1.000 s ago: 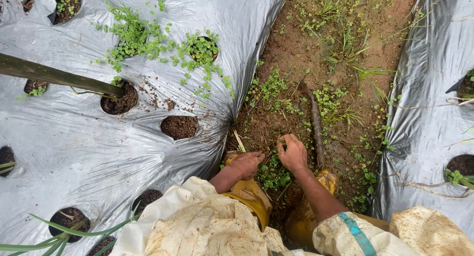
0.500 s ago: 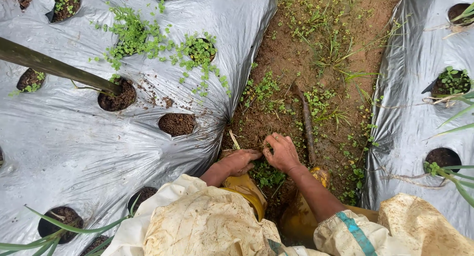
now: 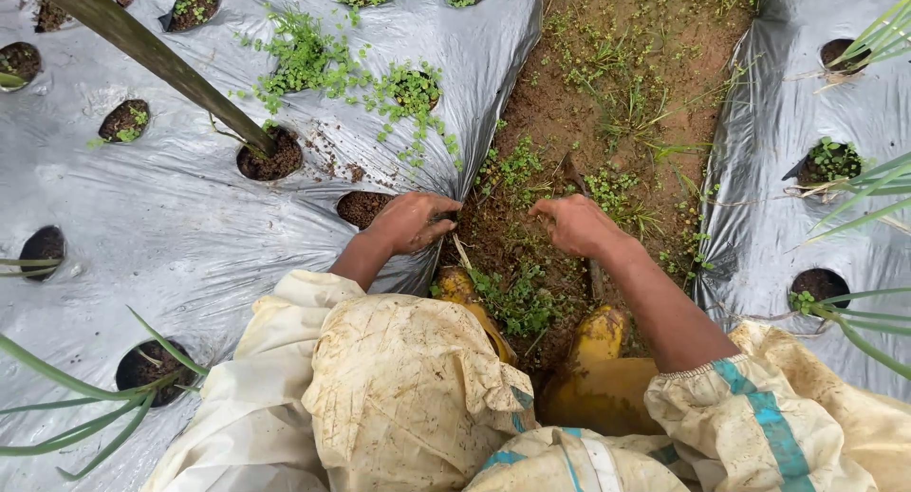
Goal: The person removes weeds by hand from the soil and from around the base of plants growing through a plastic mulch sheet. They pull the weeds from the ground and from the holes in the plastic, discarding them onto the soil path between the rows.
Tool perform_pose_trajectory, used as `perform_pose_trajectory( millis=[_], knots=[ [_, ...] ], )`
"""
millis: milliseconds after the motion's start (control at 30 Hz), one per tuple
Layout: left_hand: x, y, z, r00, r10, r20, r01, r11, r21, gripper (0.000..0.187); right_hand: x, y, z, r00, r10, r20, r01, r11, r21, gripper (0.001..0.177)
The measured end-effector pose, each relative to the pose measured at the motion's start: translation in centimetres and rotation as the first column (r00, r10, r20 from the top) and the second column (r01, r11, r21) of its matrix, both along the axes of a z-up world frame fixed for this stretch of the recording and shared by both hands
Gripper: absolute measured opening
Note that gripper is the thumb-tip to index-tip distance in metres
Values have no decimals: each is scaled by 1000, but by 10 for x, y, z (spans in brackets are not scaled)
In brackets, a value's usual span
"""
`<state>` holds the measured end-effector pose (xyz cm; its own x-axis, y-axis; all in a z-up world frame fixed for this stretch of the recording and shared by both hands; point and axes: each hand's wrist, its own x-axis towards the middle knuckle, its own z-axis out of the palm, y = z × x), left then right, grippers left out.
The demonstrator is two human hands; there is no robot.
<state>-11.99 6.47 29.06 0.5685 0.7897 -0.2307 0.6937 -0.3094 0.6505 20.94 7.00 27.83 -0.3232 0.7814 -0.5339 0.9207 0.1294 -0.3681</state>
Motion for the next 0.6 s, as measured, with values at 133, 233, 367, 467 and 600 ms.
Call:
perform_pose_trajectory(
  millis=[133, 233, 367, 467, 600],
  knots=[
    [-12, 10, 4, 999, 24, -33, -21, 997, 71, 34, -9, -4, 45, 996, -76, -49, 79, 995, 64, 30],
    [-19, 13, 27, 998, 35, -56, -27, 989, 148, 33, -7, -7, 67, 993, 30, 115, -45, 989, 137, 36],
    [-21, 5, 77, 998, 31, -54, -21, 982, 189, 26, -1, -12, 105, 974, 50, 221, -83, 986, 144, 33],
    [-19, 0, 109, 996, 52, -76, -37, 981, 189, 15, 10, -3, 127, 976, 46, 210, -93, 971, 218, 23],
    [-15, 1, 112, 997, 59, -57, -43, 968, 249, 9, 10, -13, 170, 963, 48, 264, -124, 951, 282, 27]
  ],
)
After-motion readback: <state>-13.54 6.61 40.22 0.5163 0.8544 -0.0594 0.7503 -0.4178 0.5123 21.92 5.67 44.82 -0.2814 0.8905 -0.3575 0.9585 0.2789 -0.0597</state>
